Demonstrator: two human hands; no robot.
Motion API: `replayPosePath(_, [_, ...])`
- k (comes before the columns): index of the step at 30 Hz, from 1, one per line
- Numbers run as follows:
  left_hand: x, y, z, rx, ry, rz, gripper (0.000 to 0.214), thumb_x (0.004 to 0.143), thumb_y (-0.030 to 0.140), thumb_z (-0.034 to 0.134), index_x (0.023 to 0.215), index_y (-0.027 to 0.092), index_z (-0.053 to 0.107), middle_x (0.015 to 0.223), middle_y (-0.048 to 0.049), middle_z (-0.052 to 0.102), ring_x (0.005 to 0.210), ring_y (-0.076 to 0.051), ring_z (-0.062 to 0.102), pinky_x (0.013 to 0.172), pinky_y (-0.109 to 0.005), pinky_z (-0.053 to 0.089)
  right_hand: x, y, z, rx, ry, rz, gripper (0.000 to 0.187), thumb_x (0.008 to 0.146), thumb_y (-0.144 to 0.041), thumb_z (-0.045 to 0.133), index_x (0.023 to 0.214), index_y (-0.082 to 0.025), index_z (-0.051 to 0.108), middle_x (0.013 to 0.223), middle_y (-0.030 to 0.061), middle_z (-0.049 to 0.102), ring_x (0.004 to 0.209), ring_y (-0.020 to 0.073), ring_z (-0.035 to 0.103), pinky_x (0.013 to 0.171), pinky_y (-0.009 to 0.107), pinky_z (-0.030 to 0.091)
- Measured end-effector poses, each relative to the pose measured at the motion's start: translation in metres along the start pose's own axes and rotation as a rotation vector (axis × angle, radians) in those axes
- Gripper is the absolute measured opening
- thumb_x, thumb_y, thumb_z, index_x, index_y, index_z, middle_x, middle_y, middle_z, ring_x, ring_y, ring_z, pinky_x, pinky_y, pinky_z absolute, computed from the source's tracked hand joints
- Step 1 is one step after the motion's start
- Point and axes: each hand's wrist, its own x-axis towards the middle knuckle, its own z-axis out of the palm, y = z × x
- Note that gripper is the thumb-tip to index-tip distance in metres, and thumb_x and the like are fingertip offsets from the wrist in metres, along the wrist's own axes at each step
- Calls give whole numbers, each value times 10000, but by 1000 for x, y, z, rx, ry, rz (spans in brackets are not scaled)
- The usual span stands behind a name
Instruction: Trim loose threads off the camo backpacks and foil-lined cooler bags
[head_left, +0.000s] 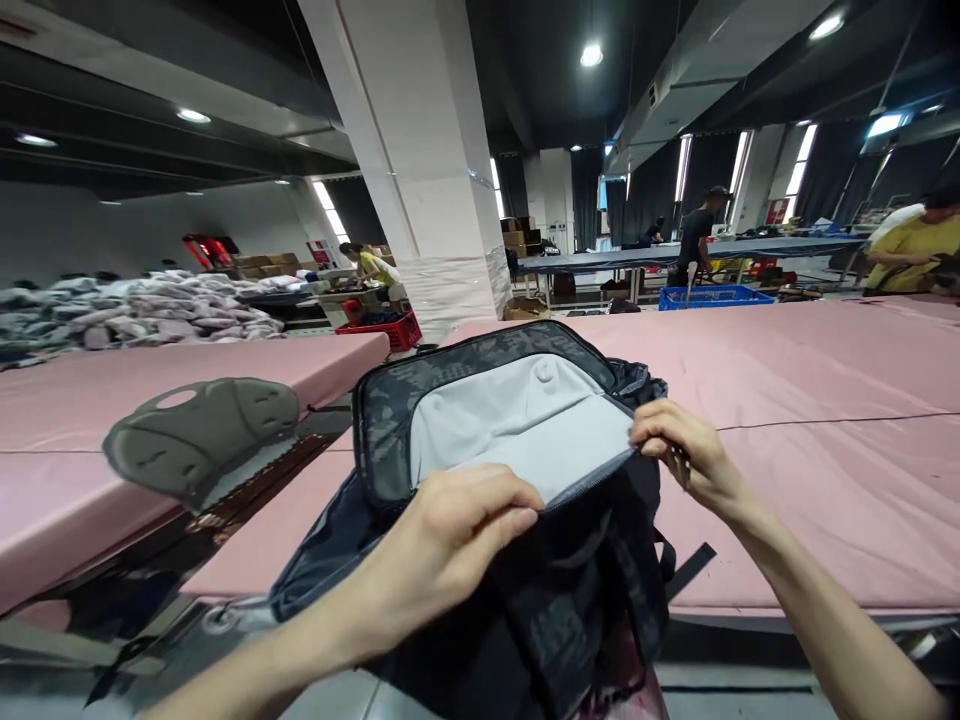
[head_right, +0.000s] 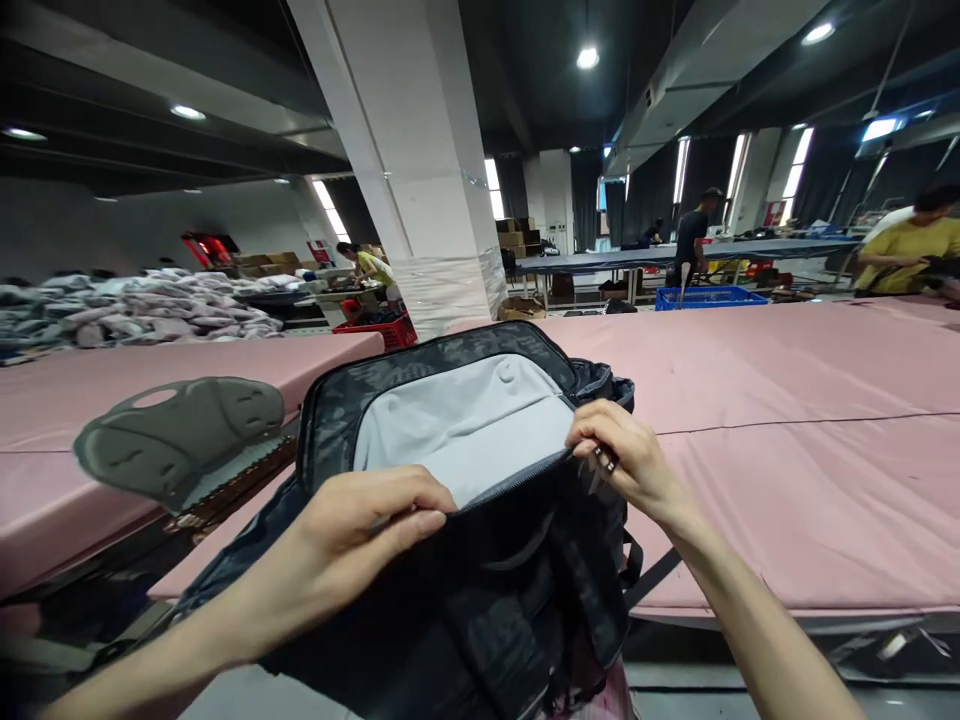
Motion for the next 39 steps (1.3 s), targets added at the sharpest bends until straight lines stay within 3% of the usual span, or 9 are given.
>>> replayPosePath(5, [11, -12, -27, -315, 44, -255, 253, 762, 379, 553, 687, 137, 564, 585, 21, 478, 546, -87, 409, 520, -184, 326, 24, 4, -7, 162, -33, 28, 338, 885, -481, 416, 863, -193, 591, 831, 61, 579, 765, 162, 552, 648, 281, 431])
replayPosePath(9, [14, -30, -34, -536, 88, -418, 350, 686, 472, 624, 722, 135, 536, 578, 35, 435, 506, -67, 334, 474, -174, 260, 27, 10, 0, 286, 43, 187, 301, 864, -456, 479, 763, -185, 562, 739, 24, 539, 635, 127, 498, 544, 249, 385])
replayPosePath(13, [13, -36, -31, -533, 46, -411, 386, 657, 493, 643, 699, 125, 534, 582, 34, 410, 520, -68, 312, 481, -177, 238, 27, 15, 3, 365, 125, 326, 325, 882, -424, 456, 663, -186, 481, 622, -19, 464, 534, 94, 417, 484, 224, 331])
replayPosePath(17, [13, -32, -29, -460, 19, -369, 373, 685, 487, 612, 697, 120, 543, 580, 35, 398, 534, -71, 305, 499, -183, 245, 25, 11, -2, 317, -41, 184, 312, 872, -469, 456, 808, -193, 589, 803, 38, 567, 698, 142, 522, 569, 243, 399])
replayPosePath(23, [19, -20, -44, -161, 146, -262, 296, 770, 430, 499, 714, 143, 546, 602, 20, 479, 553, -95, 404, 542, -197, 325, 24, 10, -2, 230, 25, 73, 290, 866, -455, 473, 990, -231, 609, 970, 68, 605, 896, 196, 560, 755, 294, 441])
replayPosePath(28, [41, 14, -31, 493, 304, -185, 239, 823, 331, 458, 928, 191, 621, 849, -48, 649, 785, -182, 573, 711, -266, 410, 41, 10, 7, 224, 169, 170, 209, 851, -398, 507, 857, -220, 616, 787, 12, 577, 643, 129, 509, 578, 246, 400])
replayPosePath(30, [57, 25, -18, 561, 299, -158, 247, 823, 307, 482, 1003, 214, 625, 922, -60, 657, 853, -200, 582, 741, -285, 415, 50, 8, 9, 283, 201, 279, 239, 817, -433, 537, 814, -210, 624, 700, -9, 549, 584, 113, 466, 525, 234, 362])
replayPosePath(34, [85, 20, -7, 19, 209, -104, 224, 795, 331, 519, 775, 154, 653, 751, -30, 626, 709, -154, 563, 636, -237, 401, 63, 1, 10, 598, 433, 516, 295, 633, -460, 686, 634, -186, 577, 576, -34, 475, 527, 96, 407, 467, 223, 317])
replayPosePath(39, [97, 3, -9, -694, 92, -259, 387, 645, 438, 670, 518, 120, 490, 509, 31, 448, 473, -63, 385, 487, -200, 288, 69, -13, 9, 844, 632, 666, 322, 456, -371, 768, 628, -183, 572, 578, -44, 477, 534, 88, 423, 474, 211, 348])
